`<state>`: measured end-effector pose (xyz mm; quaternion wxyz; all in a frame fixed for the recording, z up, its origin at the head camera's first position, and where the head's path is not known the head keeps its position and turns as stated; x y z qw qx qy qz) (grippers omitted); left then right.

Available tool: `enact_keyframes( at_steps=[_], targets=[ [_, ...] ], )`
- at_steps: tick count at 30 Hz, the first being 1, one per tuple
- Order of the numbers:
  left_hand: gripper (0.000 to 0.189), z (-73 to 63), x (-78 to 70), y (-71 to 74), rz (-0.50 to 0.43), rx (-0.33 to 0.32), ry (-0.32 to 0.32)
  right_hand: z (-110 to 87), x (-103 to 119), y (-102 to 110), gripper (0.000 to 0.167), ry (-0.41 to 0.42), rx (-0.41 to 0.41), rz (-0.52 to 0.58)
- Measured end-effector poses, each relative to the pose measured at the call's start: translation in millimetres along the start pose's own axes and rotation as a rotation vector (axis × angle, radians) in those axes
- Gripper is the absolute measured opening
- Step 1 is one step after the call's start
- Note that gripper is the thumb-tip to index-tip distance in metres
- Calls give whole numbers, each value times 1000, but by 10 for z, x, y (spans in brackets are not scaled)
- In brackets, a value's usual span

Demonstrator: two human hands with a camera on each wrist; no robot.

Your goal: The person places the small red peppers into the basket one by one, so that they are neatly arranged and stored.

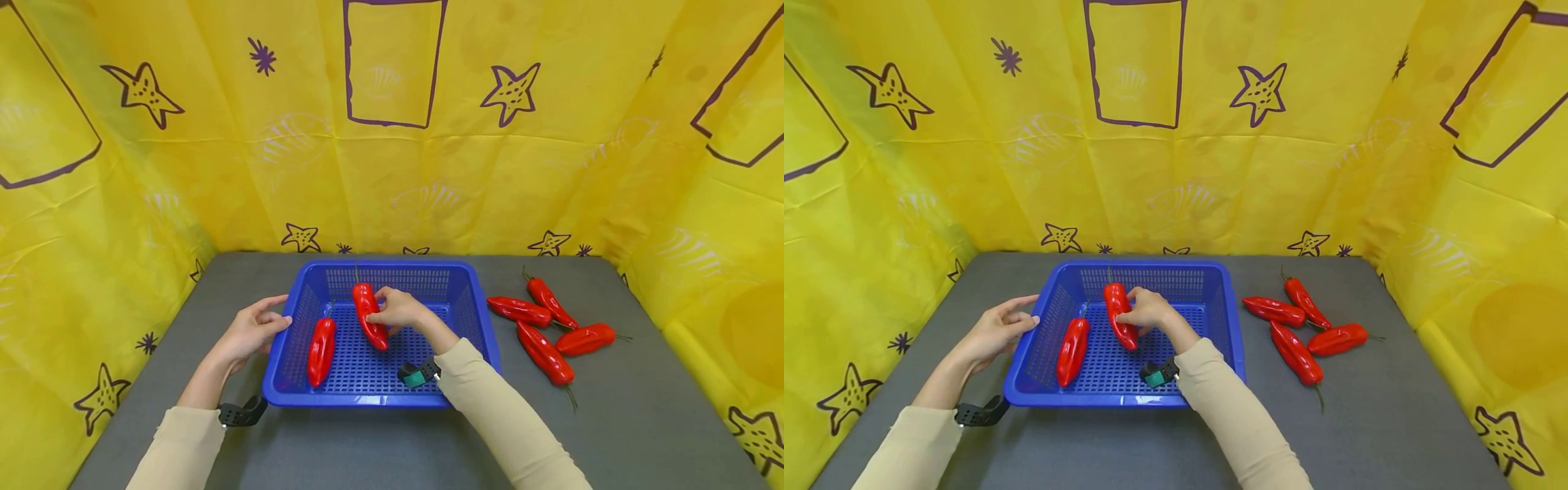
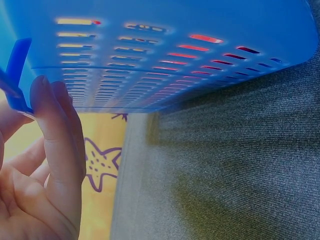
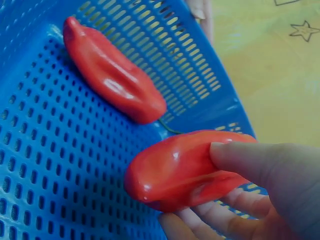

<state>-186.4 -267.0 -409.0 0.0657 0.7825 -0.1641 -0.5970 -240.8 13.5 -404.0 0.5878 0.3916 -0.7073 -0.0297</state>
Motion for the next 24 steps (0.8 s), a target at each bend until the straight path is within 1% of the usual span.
enact_keyframes(
  at_steps=[5,9,18,24],
  targets=[
    [65,-14,-8,9,4,-2,-4,36,-5,-73,47,-41,65,19],
    [65,-18,-10,12,0,5,-11,51,0,-115,45,-60,96,28],
    [65,-2,2,15,-6,8,-5,90,-13,-206,43,-97,150,-48],
    [65,-10,-1,13,-2,8,-10,107,-21,-264,41,-103,168,-55]
  ],
)
Point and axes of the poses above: each hand's wrist, its own z-axis towards the middle knuckle, its own y-axis out of the back of the hand, x = y × z, the point moved 1 cm from there along z, towards the middle knuckle, and after that the axes turned 1 degree about y, right-handed, at the moved point
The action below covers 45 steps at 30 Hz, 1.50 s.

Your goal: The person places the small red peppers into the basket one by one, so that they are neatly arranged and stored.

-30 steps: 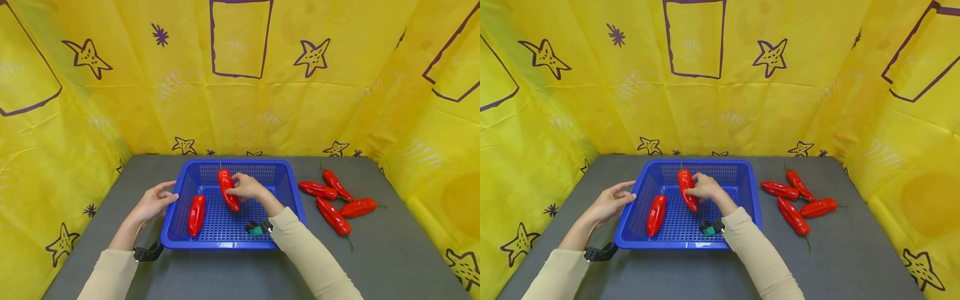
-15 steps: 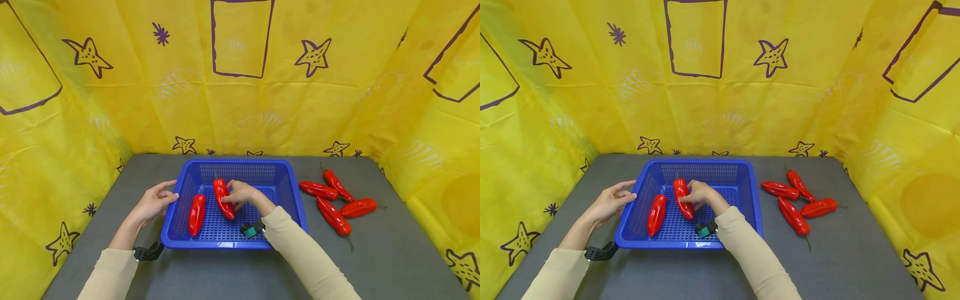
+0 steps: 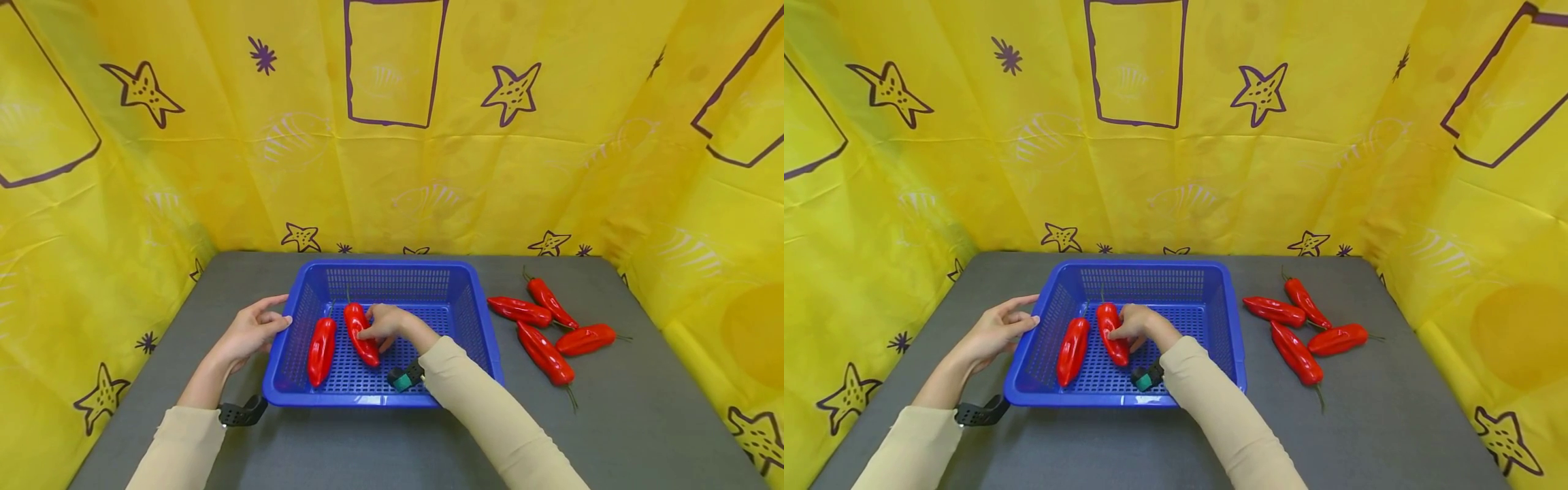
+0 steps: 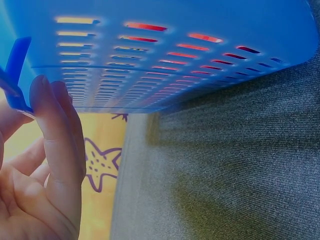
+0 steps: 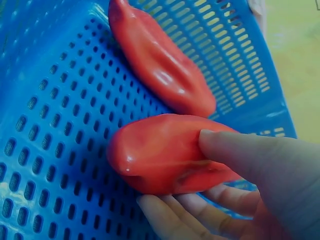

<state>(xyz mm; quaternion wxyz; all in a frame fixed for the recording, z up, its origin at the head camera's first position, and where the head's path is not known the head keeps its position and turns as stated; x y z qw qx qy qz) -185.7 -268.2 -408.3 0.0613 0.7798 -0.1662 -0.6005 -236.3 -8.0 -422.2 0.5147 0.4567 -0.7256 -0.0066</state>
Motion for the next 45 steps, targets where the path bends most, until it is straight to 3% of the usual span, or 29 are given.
enact_keyframes(
  at_steps=[15,31,45],
  targets=[
    [65,-4,-1,-4,-1,0,0,11,24,-95,27,-38,20,-125],
    [67,2,11,-3,6,-2,-4,48,20,-131,40,10,87,-75],
    [67,8,13,-12,3,-3,7,66,6,-148,42,-4,86,-61]
  ],
)
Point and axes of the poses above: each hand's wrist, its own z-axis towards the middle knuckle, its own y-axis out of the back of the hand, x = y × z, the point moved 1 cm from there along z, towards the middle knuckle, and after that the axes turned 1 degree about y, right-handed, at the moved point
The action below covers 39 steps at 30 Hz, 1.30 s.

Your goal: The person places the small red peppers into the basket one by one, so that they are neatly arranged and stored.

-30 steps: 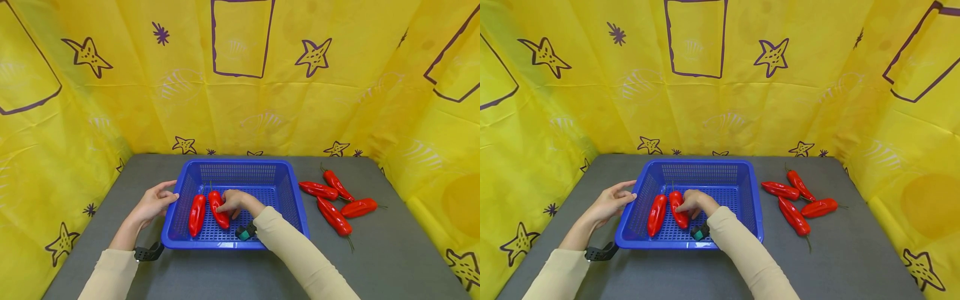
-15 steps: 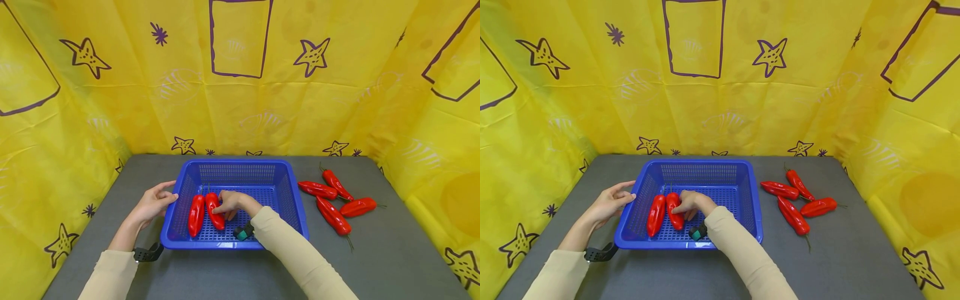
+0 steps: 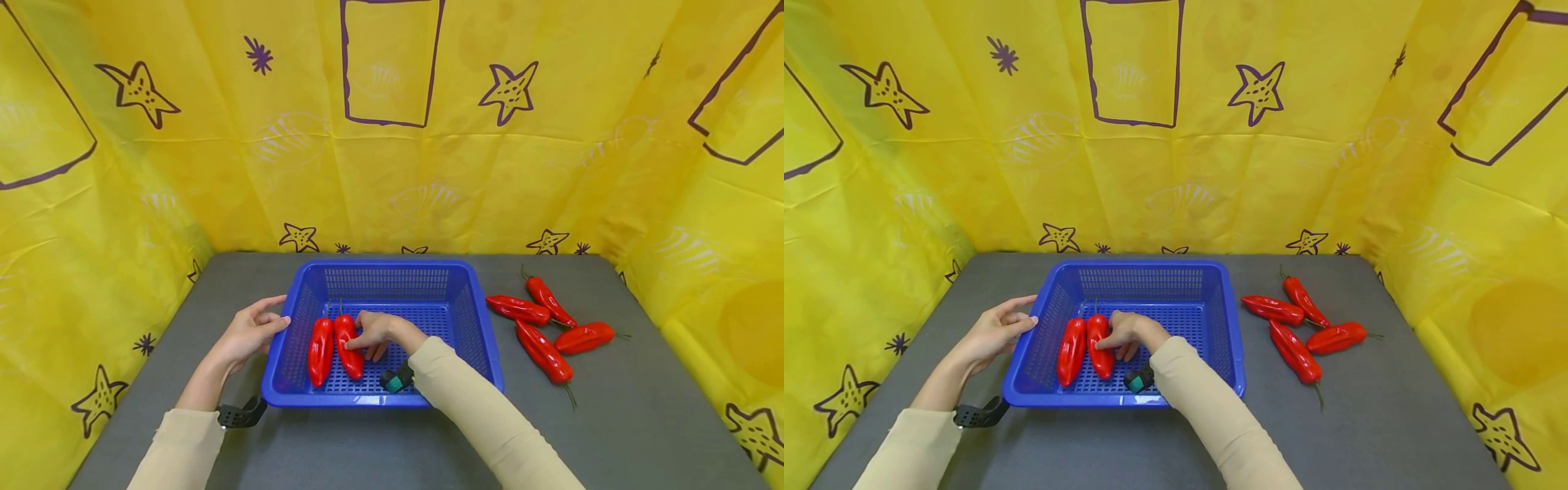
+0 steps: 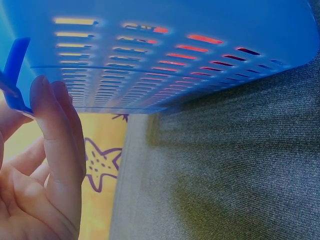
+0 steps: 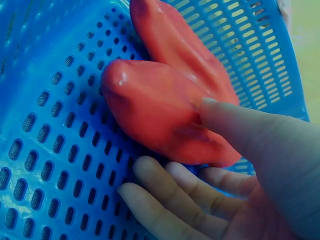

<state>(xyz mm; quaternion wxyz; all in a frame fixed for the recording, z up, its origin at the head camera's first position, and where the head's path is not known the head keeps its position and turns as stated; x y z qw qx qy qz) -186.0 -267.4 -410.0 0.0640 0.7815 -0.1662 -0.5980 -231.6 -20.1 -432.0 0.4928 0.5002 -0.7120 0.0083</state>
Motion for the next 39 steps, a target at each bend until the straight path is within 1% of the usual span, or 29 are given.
enact_keyframes(
  at_steps=[4,9,13,19,26,39],
  targets=[
    [67,0,1,-5,8,-3,3,-3,7,0,40,3,-15,-5],
    [67,0,-4,0,4,-1,1,-2,11,6,51,5,-50,-3],
    [67,-5,-12,-2,-7,6,-7,20,3,15,58,22,-72,-27],
    [66,-12,-24,-3,-14,6,-5,32,6,22,54,42,-71,-66],
    [66,-4,-14,7,-6,7,-2,30,14,14,50,46,-71,-66],
    [66,-14,-23,0,-12,3,-5,50,8,7,43,28,-79,-56]
  ],
)
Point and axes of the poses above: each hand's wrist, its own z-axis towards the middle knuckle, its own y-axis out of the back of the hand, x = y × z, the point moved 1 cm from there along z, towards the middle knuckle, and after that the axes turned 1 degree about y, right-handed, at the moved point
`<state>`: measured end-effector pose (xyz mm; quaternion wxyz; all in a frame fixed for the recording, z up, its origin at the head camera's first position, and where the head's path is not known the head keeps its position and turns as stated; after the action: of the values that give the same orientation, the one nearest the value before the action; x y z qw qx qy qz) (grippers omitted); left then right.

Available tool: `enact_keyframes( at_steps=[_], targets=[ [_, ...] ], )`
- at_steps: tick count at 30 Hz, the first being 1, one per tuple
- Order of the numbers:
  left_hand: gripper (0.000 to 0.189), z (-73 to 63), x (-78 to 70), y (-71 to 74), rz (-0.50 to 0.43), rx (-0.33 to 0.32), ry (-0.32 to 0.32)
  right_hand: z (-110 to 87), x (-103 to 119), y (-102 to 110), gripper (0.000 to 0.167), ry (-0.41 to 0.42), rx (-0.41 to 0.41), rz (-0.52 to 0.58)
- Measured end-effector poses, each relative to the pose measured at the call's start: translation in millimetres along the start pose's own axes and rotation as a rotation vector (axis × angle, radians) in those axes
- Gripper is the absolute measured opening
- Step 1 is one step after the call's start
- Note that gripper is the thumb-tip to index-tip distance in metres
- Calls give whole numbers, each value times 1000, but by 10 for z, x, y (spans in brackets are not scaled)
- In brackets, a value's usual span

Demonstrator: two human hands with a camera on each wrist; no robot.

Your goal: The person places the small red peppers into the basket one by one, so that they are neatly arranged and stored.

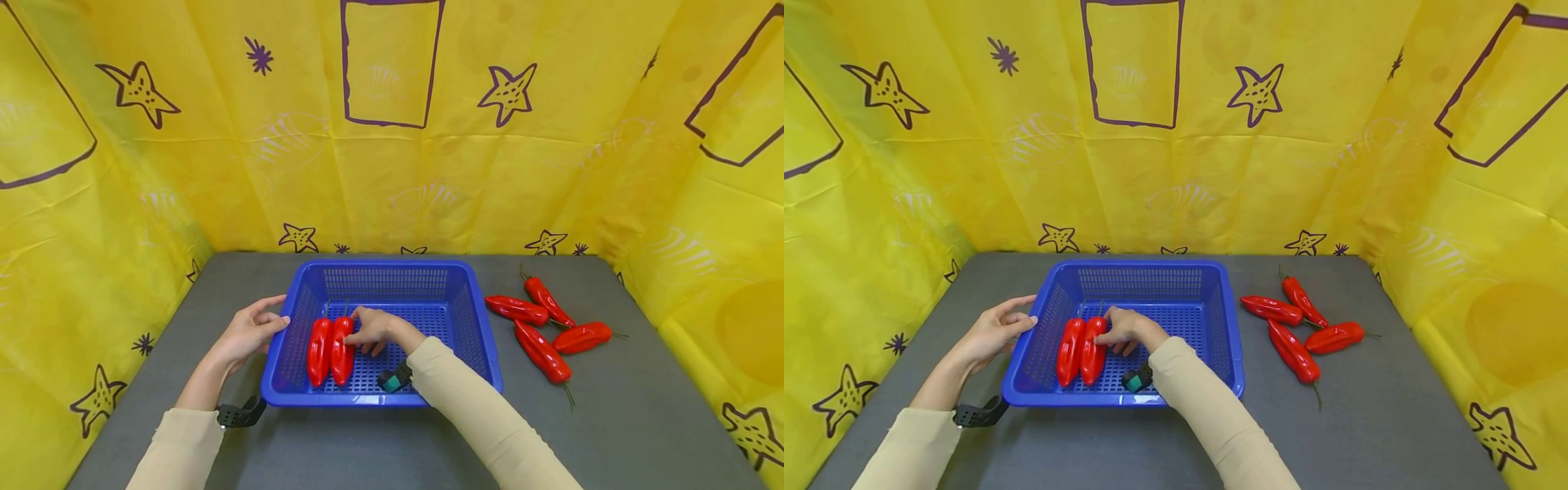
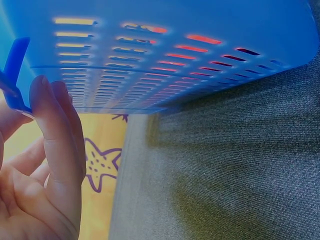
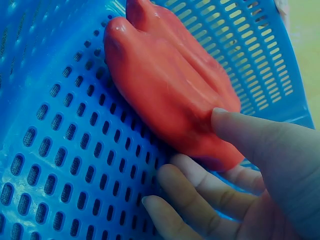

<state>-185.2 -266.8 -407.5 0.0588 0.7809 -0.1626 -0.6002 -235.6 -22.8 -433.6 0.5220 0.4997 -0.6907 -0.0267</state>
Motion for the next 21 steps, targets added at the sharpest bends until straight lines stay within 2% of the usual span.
enact_keyframes(
  at_steps=[6,12,21],
  targets=[
    [67,0,-1,-2,-7,3,-1,-29,10,3,43,8,8,9],
    [67,6,3,-4,-4,1,-4,-75,36,65,51,-6,12,23],
    [67,1,4,-1,-10,2,-4,-146,125,233,48,21,-51,-31]
  ],
)
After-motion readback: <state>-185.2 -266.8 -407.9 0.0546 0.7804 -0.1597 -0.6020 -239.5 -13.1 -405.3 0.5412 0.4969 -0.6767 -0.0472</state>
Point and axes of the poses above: each hand's wrist, its own z-axis towards the middle knuckle, its own y-axis out of the back of the hand, x = y × z, the point moved 1 cm from there along z, towards the middle knuckle, and after that the axes turned 1 degree about y, right-handed, at the moved point
